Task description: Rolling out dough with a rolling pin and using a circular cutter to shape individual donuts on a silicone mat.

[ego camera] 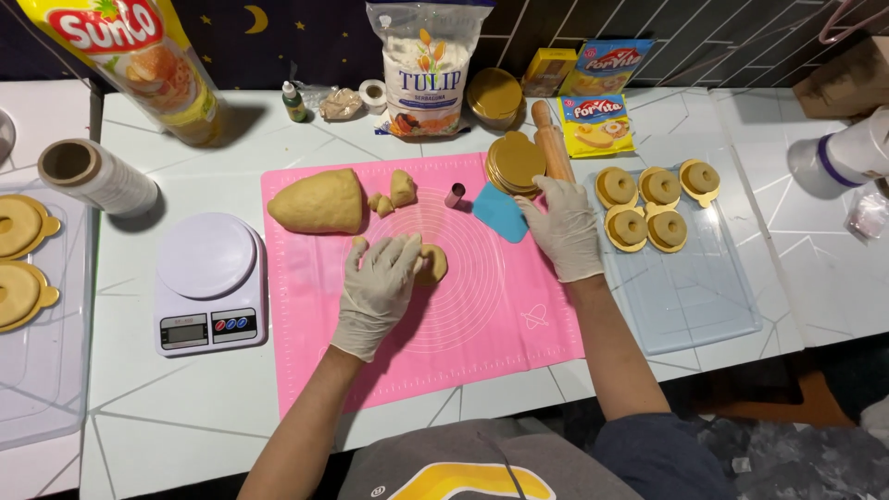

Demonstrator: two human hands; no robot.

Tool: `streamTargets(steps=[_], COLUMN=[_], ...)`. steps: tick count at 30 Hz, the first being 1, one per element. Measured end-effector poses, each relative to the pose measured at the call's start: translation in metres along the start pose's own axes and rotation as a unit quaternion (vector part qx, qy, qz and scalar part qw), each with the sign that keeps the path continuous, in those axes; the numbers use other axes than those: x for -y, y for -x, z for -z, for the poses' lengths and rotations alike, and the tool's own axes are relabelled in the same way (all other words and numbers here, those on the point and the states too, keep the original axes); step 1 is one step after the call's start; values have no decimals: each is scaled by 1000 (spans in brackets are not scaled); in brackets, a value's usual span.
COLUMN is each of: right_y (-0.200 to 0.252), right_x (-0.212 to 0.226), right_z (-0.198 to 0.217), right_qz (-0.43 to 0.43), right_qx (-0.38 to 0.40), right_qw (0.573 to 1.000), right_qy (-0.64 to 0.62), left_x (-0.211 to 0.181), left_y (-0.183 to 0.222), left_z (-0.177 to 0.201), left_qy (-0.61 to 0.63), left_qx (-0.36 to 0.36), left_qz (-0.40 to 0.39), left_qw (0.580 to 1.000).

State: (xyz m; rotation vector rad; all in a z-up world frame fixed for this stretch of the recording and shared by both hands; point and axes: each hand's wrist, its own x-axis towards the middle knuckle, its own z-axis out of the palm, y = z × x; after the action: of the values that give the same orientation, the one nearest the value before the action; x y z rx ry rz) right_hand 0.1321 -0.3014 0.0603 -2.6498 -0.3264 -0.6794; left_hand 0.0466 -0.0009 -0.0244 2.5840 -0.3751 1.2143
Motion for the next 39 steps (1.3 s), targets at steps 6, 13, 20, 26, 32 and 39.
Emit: streamTargets(steps=[6, 13, 20, 26, 32, 39], right_y=[-44, -60, -59, -53, 3, 43], right_x=[2, 64, -30, -53, 56, 135], right_z=[-21, 18, -54, -44, -15, -36], right_qz=[20, -80, 204, 222, 301, 355], right_qx=[42, 223, -96, -91, -111, -65], right_qw=[991, 957, 968, 953, 939, 929], right_qy=[124, 166, 112, 185, -125, -82], left_x=[-3, 3, 1, -2, -24, -15], left_y=[23, 27, 27, -3, -65, -25], left_z=[-4, -17, -15, 23, 105, 30], left_qy=[148, 88, 58, 144, 643, 748], left_qx=[62, 80, 60, 34, 156, -20], left_qz=[75, 69, 57, 79, 364, 579], left_qw=[984, 991, 995, 986, 656, 323])
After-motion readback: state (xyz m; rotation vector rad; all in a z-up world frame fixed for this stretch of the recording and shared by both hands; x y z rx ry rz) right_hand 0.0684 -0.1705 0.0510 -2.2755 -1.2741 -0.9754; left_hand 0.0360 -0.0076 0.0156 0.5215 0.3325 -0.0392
